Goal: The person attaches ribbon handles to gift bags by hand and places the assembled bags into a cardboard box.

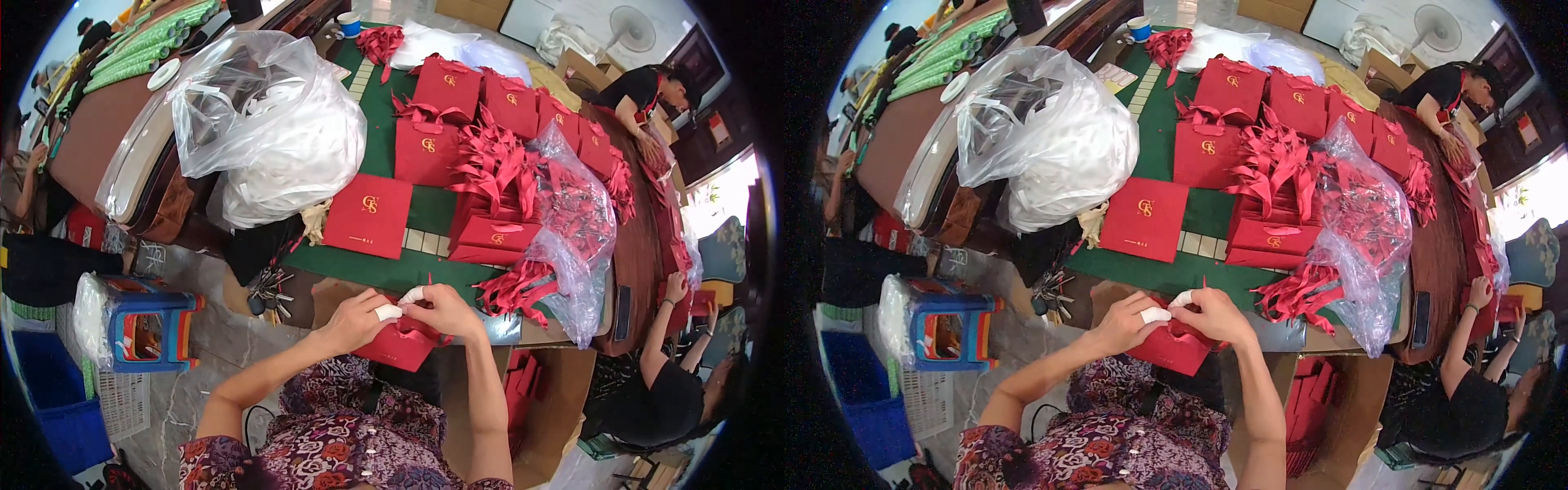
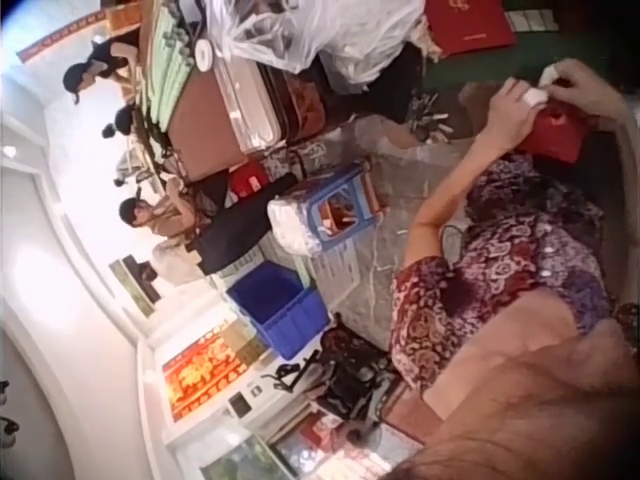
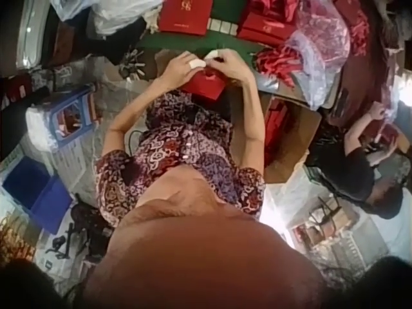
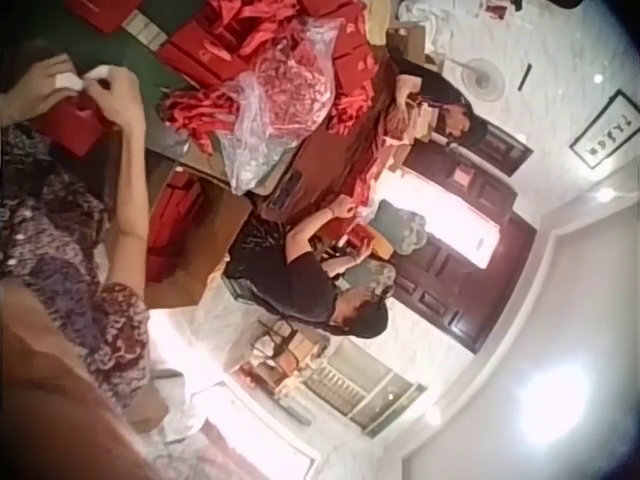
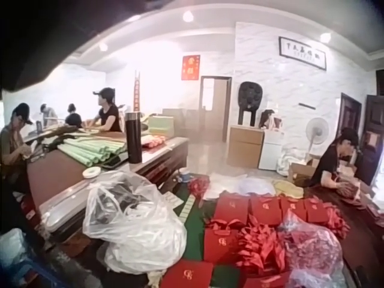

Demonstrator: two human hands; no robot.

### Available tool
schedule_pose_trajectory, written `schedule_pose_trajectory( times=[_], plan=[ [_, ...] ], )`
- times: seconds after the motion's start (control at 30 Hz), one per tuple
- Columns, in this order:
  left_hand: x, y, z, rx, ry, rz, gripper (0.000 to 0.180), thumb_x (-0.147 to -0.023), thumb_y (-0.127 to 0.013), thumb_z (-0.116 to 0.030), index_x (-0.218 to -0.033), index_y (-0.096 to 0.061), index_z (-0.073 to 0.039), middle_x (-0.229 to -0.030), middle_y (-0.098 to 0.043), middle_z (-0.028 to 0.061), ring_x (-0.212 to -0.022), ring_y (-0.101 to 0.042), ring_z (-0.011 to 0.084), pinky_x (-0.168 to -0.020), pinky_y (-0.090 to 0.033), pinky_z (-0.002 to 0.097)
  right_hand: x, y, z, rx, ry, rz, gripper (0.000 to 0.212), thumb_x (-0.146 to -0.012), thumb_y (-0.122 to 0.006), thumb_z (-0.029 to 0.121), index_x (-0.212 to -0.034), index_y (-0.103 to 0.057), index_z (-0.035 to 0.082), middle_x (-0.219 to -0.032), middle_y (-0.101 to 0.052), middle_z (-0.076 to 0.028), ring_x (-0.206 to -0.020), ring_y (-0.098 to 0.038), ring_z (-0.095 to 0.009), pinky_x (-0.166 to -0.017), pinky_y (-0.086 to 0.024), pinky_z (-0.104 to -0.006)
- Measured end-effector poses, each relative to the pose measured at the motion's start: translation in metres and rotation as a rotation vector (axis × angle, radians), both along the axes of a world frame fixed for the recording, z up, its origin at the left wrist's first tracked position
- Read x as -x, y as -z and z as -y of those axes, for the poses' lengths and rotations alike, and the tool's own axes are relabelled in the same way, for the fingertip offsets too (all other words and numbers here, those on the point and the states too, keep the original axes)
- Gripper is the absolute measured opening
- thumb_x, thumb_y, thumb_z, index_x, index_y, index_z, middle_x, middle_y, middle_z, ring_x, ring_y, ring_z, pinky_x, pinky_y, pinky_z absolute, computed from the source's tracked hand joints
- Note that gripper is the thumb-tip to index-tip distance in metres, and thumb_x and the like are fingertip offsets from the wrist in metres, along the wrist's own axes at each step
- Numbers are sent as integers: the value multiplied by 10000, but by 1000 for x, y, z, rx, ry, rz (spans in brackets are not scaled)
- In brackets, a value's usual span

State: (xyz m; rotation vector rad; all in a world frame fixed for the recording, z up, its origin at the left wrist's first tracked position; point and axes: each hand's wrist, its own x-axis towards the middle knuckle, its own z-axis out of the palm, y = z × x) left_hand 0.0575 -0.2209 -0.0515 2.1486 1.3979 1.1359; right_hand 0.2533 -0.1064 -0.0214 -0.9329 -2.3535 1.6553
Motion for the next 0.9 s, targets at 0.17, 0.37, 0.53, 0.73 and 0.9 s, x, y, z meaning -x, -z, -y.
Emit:
schedule_pose_trajectory(
  times=[0.17,0.37,0.53,0.73,0.9],
  plan=[
    [1,4,-2,-42,79,20,180,-811,-762,-78,-975,-689,-61,-916,-644,84,-780,-645,267,-664,-543,362,-6,5,-8,117,-48,7,227,-889,-699,244,-1019,-759,68,-796,-725,-101,-708,-656,-161,-688,-499,-314],
    [4,11,-5,22,105,97,183,-828,-750,-75,-990,-671,-40,-935,-641,102,-822,-665,281,-696,-562,365,-8,24,-9,265,0,-40,217,-864,-724,225,-988,-774,54,-810,-748,-67,-701,-647,-110,-685,-503,-294],
    [7,12,-10,6,170,44,160,-843,-739,-62,-980,-663,-33,-959,-633,112,-843,-665,290,-706,-557,364,-2,28,1,259,124,21,218,-840,-739,228,-933,-779,35,-780,-747,-59,-694,-648,-111,-694,-514,-292],
    [2,9,-16,73,83,157,145,-863,-705,-86,-979,-634,-36,-937,-602,105,-836,-635,302,-729,-536,374,5,47,8,135,362,-38,206,-838,-747,212,-911,-766,20,-765,-739,-59,-662,-639,-92,-655,-519,-296],
    [4,10,-16,149,61,94,198,-846,-740,-119,-1003,-640,-53,-931,-617,111,-866,-614,321,-751,-511,386,9,34,-6,13,734,-72,271,-896,-703,268,-941,-736,3,-707,-700,-101,-581,-648,-136,-580,-499,-303]
  ],
)
